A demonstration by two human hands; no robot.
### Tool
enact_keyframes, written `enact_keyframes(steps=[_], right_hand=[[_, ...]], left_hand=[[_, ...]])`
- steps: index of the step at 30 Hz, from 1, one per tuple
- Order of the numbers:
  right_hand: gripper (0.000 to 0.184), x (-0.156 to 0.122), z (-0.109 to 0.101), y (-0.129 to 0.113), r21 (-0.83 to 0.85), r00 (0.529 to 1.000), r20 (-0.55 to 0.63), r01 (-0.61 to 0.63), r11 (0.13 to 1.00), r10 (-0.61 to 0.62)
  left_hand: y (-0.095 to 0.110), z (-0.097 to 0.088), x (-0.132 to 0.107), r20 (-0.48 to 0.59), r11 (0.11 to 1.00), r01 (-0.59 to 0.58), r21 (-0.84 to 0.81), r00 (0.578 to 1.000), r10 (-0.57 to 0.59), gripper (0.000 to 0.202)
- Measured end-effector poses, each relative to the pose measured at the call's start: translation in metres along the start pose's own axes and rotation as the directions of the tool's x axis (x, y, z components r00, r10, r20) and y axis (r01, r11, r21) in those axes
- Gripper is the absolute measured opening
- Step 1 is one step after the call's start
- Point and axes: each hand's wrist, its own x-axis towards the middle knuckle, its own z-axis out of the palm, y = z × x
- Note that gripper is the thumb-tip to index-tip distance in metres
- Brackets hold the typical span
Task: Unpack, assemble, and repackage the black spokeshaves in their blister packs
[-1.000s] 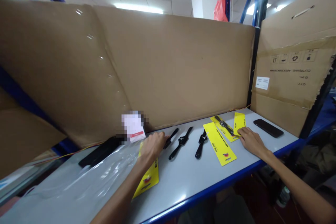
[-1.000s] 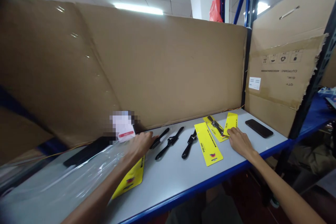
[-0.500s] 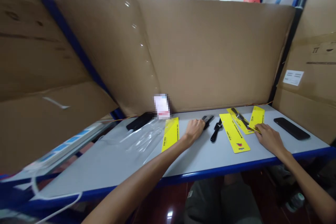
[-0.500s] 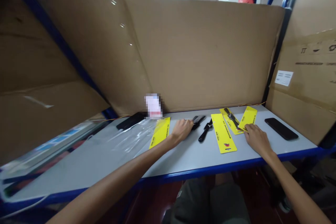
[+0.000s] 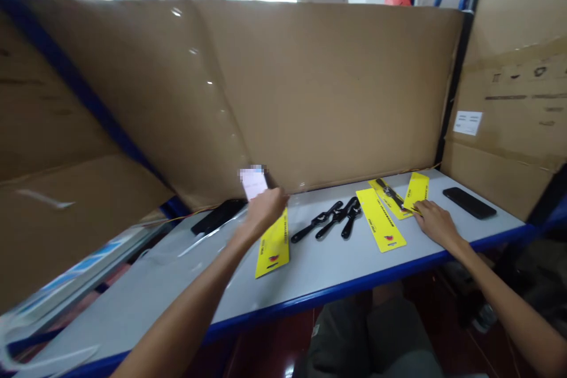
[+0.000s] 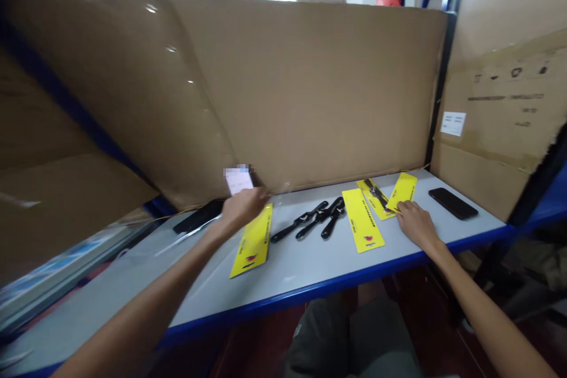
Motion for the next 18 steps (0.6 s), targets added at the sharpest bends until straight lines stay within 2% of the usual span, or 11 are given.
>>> enact_keyframes(steps=[4,7,9,11,15,18], right_hand=[[0.023,-0.003,-0.005,-0.005,0.003,0.999,0.025,-0.028,1.000,0.028],[0.023,-0.004,-0.007,-0.007,-0.002,0.999,0.039,-0.035,0.999,0.035],[0.025,-0.004,-0.009,-0.009,-0.008,0.998,0.042,-0.046,0.999,0.046],[0.027,-0.004,-0.009,-0.010,-0.013,0.997,0.031,-0.066,0.998,0.067],[0.028,-0.010,-0.009,-0.010,-0.014,0.993,-0.041,-0.113,0.993,0.113],[0.029,-0.018,-0.017,0.003,-0.004,0.973,-0.142,-0.183,0.983,0.180]], left_hand=[[-0.035,0.018,-0.015,0.007,0.999,0.018,0.035,1.000,-0.018,0.037],[-0.042,0.031,-0.025,-0.078,0.995,0.036,0.091,0.997,-0.028,0.041],[-0.035,0.035,-0.029,-0.169,0.993,0.006,0.121,0.986,0.014,0.048],[-0.022,0.034,-0.034,-0.226,0.990,-0.081,0.116,0.969,0.105,0.058],[0.007,0.029,-0.047,-0.232,0.968,-0.242,0.061,0.940,0.250,0.063],[0.014,0.030,-0.053,-0.264,0.949,-0.309,0.057,0.912,0.313,0.059]])
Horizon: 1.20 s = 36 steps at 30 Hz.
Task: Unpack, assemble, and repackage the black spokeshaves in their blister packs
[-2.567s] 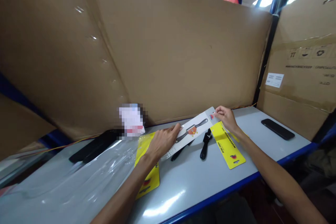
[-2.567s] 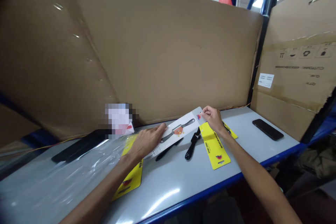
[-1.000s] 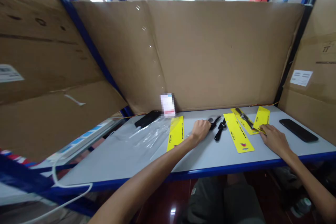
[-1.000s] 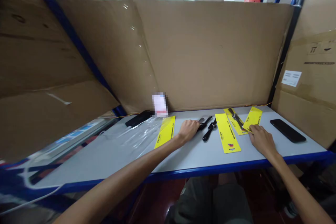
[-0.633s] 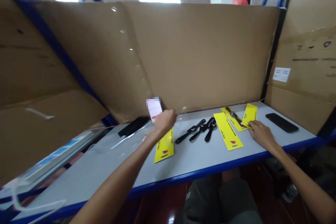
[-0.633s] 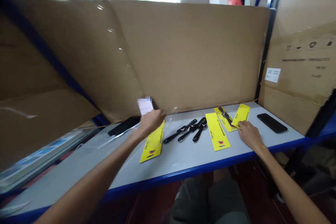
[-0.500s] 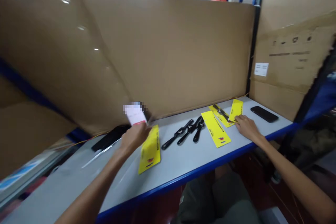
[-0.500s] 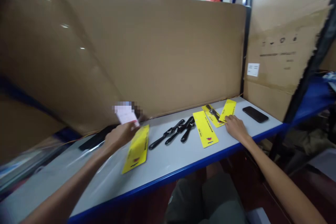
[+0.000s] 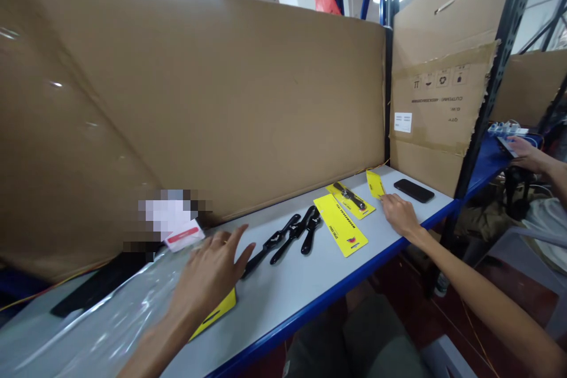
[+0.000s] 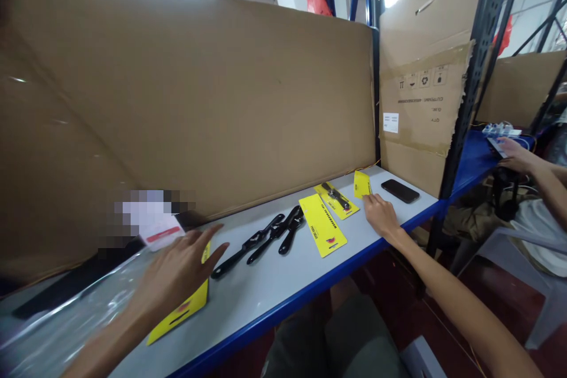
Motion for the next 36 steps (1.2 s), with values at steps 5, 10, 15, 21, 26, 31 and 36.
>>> enact_keyframes(steps=[5,10,15,21,26,31,36], right_hand=[[0.038,0.011,-0.037,0.041,0.028,0.932,-0.243,-0.272,0.962,0.270],[0.034,0.019,-0.061,0.029,0.302,0.814,-0.490,-0.178,0.937,0.312],[0.035,-0.016,-0.044,-0.045,0.109,0.966,-0.213,0.170,0.979,-0.144],[0.027,-0.052,-0.040,-0.090,0.142,0.913,0.132,0.367,0.919,-0.385],[0.034,-0.020,-0.044,-0.100,0.129,0.961,0.272,0.014,0.992,-0.049],[0.050,-0.004,-0.022,-0.112,0.171,0.940,0.340,-0.026,0.985,-0.034],[0.052,0.002,0.001,-0.102,0.270,0.931,0.364,-0.096,0.958,-0.010]], left_hand=[[-0.005,0.011,-0.008,-0.047,0.998,-0.020,-0.067,0.999,0.017,0.053],[0.027,0.014,-0.026,-0.159,0.952,-0.141,-0.273,0.982,0.099,0.046],[0.086,-0.001,-0.057,-0.204,0.877,-0.297,-0.378,0.951,0.235,0.036],[0.101,-0.006,-0.078,-0.109,0.803,-0.262,-0.535,0.964,0.242,0.038],[0.119,-0.001,-0.066,-0.057,0.728,-0.241,-0.642,0.962,0.268,0.042],[0.160,0.002,-0.046,-0.020,0.643,-0.210,-0.736,0.957,0.289,0.046],[0.188,-0.002,-0.033,0.019,0.451,-0.017,-0.892,0.997,0.074,0.032]])
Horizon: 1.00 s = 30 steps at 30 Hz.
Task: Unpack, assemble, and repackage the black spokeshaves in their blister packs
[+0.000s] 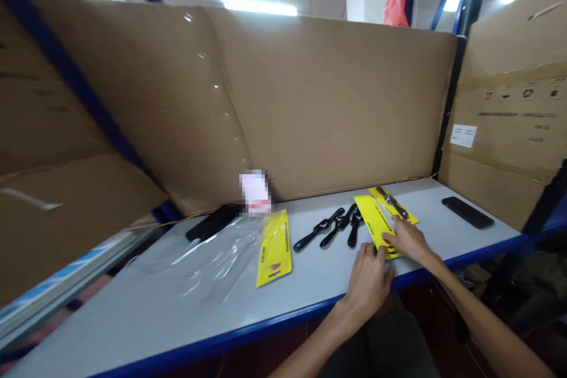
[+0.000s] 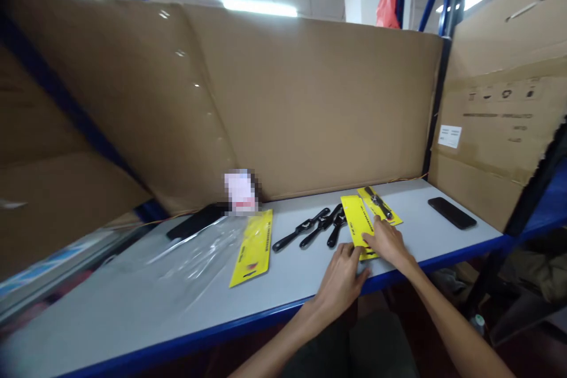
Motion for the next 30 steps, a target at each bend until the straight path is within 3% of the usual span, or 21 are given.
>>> enact_keyframes(steps=[6,10,13,15,16,18,19,20,21,22,23,25,30], right_hand=[[0.036,0.011,0.005,0.028,0.239,0.998,0.030,0.043,0.970,-0.052],[0.038,-0.007,-0.002,0.030,0.425,0.997,0.006,0.063,0.903,-0.072],[0.046,-0.030,-0.012,0.023,0.753,0.986,0.131,-0.030,0.658,-0.106],[0.053,-0.044,-0.020,0.017,0.878,0.969,0.205,-0.120,0.462,-0.137],[0.054,-0.049,-0.024,0.015,0.906,0.964,0.227,-0.157,0.393,-0.138],[0.054,-0.058,-0.030,0.012,0.925,0.957,0.265,-0.217,0.313,-0.119],[0.052,-0.061,-0.032,0.011,0.923,0.951,0.288,-0.245,0.297,-0.110],[0.051,-0.064,-0.034,0.011,0.920,0.945,0.309,-0.268,0.286,-0.105],[0.050,-0.066,-0.035,0.010,0.918,0.940,0.324,-0.285,0.277,-0.106],[0.051,-0.067,-0.035,0.009,0.917,0.935,0.335,-0.297,0.265,-0.113],[0.052,-0.068,-0.035,0.007,0.918,0.930,0.344,-0.306,0.251,-0.127],[0.055,-0.070,-0.032,0.002,0.923,0.923,0.351,-0.314,0.222,-0.157],[0.054,-0.073,-0.025,-0.015,0.933,0.903,0.345,-0.302,0.195,-0.255]], left_hand=[[0.003,0.019,0.033,-0.100,0.938,0.109,-0.328,0.984,-0.149,0.010],[0.003,0.025,0.041,-0.073,0.840,0.140,-0.524,0.975,-0.208,0.016],[0.008,0.013,0.023,-0.063,0.805,0.118,-0.581,0.980,-0.190,0.022],[0.012,-0.010,0.005,-0.066,0.830,0.077,-0.553,0.989,-0.136,0.023],[0.013,-0.026,-0.003,-0.058,0.860,0.038,-0.509,0.995,-0.078,0.024],[0.010,-0.066,-0.013,-0.136,0.990,-0.098,-0.097,0.987,0.084,0.039],[0.005,-0.088,-0.015,-0.179,0.991,-0.050,0.123,0.981,0.072,0.043],[-0.003,-0.110,-0.015,-0.228,0.940,0.065,0.334,0.974,0.014,0.046],[-0.013,-0.131,-0.014,-0.288,0.818,0.227,0.528,0.954,-0.079,0.047],[-0.026,-0.149,-0.012,-0.332,0.634,0.368,0.679,0.926,-0.182,0.048],[-0.039,-0.164,-0.010,-0.374,0.551,0.444,0.707,0.896,-0.241,0.049],[-0.067,-0.183,-0.007,-0.393,0.464,0.506,0.727,0.861,-0.323,0.047],[-0.112,-0.187,-0.009,-0.357,0.380,0.537,0.753,0.819,-0.449,0.029]])
